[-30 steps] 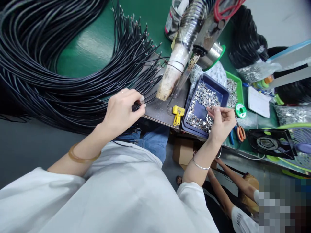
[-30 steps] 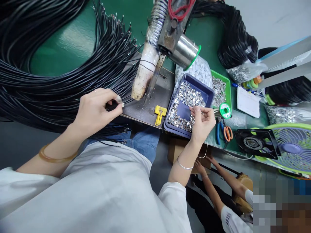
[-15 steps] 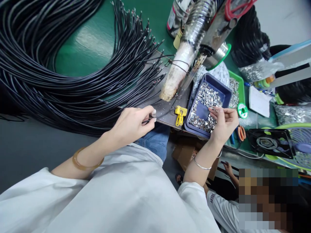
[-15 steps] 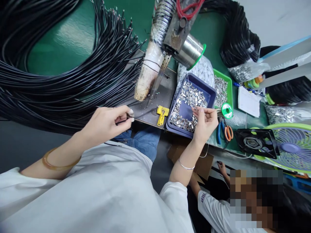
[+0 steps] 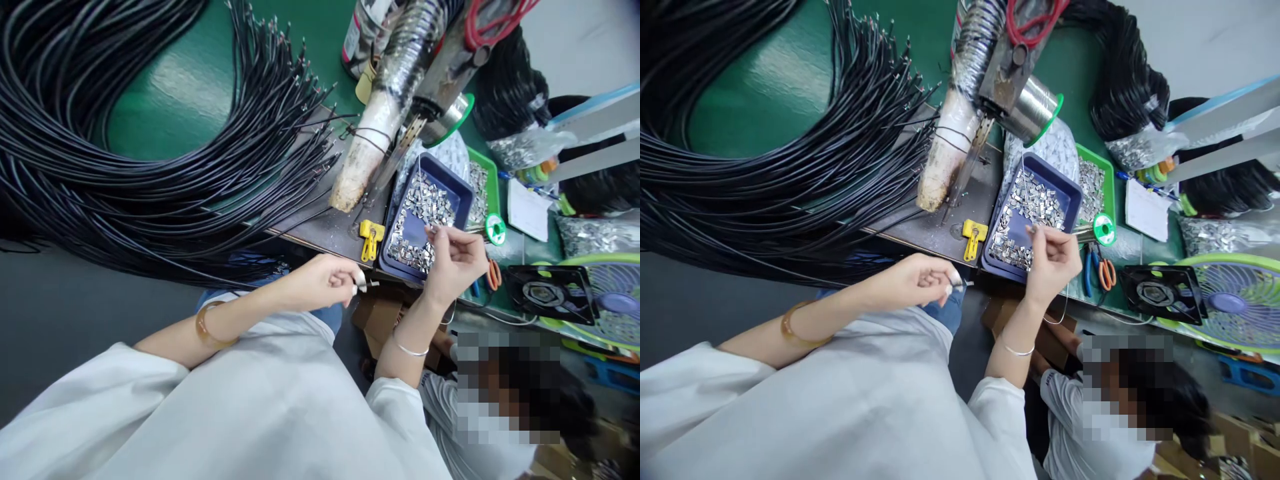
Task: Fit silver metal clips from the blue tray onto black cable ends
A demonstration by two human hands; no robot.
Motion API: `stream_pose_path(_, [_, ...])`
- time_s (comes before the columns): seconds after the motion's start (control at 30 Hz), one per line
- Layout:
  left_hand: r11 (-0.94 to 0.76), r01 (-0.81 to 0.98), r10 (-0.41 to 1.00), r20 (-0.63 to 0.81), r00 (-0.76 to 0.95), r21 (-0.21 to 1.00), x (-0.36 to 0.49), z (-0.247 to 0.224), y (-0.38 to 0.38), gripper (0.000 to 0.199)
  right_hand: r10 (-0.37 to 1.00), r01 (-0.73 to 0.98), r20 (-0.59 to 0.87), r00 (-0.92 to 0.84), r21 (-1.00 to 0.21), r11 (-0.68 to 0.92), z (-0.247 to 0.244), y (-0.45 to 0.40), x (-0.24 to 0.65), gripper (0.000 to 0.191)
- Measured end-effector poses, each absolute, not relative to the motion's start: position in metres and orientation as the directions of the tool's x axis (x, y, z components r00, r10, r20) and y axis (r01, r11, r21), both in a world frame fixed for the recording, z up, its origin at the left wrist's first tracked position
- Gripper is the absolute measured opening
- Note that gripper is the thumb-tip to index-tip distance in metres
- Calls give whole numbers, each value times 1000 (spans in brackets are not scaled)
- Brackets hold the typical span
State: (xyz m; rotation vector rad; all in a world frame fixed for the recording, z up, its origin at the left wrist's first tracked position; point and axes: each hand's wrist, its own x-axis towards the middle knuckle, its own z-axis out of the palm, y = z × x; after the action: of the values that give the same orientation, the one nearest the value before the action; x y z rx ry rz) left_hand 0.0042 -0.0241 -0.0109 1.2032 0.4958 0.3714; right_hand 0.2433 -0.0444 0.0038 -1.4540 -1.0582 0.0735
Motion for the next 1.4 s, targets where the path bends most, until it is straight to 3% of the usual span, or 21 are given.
stream_pose_path(0.07, [435,-125,661,-222,717,892,3,-11,-21,11,632,600,584,509,-767,225,4,-54,216,10])
stream_pose_path(0.17, [455,-299,795,-232,561,839,-4,-10,-16,11,644,694,686,337,-643,323,-2,-69,179,11])
stream_pose_path(0.33, [498,-300,766,-251,591,814,-9,-6,-15,24,637,705,761,120,-517,485,-17,-77,150,24])
stream_pose_path(0.5, [397,-293,815,-187,549,870,-3,-10,-15,28,665,774,747,0,-421,473,-20,-77,147,23])
stream_pose_path(0.7, [133,-151,901,-56,430,980,-2,-19,-20,30,688,852,715,-124,-279,443,-18,-79,143,25])
stream_pose_path(0.87, [220,-270,894,-83,441,937,2,-15,-20,17,712,791,694,107,-493,362,-14,-77,142,20])
stream_pose_path(1.03, [292,-329,882,-120,455,898,2,-10,-19,16,750,575,562,348,-760,303,-6,-72,148,9])
stream_pose_path(1.23, [149,-235,889,-26,458,960,0,-11,-22,11,907,391,336,255,-893,221,-5,-69,152,7])
stream_pose_path(1.4, [-201,-72,897,213,388,977,-2,-15,-23,12,906,394,336,259,-893,218,-6,-71,153,8])
